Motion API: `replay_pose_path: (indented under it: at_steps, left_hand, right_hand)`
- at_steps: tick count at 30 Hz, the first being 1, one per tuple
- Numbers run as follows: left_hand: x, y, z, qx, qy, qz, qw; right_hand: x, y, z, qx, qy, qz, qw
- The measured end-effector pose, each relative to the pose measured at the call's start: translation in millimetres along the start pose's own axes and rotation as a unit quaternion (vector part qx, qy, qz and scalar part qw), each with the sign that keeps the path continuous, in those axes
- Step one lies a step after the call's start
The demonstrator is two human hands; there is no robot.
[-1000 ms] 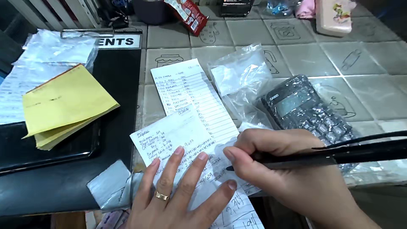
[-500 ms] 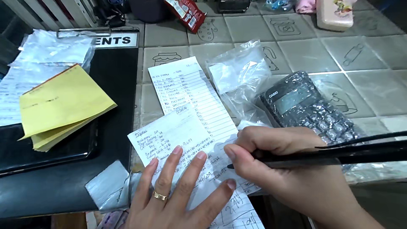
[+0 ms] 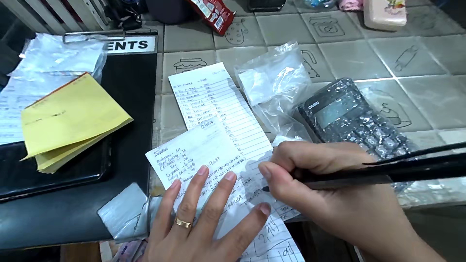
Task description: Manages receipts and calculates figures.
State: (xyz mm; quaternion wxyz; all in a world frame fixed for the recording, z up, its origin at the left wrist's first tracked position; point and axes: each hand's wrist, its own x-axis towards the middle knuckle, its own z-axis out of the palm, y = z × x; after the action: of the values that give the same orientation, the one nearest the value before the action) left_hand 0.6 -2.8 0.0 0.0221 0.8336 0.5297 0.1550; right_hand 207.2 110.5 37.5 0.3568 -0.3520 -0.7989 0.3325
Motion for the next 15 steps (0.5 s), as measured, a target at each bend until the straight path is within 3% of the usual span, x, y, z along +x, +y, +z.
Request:
replay_pose_path:
  at_steps: [5, 15]
  left_hand:
    - [0.2, 0.1, 0.1, 0.0, 0.0, -0.001, 1.0]
    - [0.8, 0.5, 0.5, -0.004, 0.004, -0.002, 1.0]
  right_hand:
    - [-2.4, -4.5, -4.8, 0.039, 0.01, 0.027, 0.999]
    - [-7.3, -1.2, 4.2, 0.002, 0.017, -0.01, 1.0]
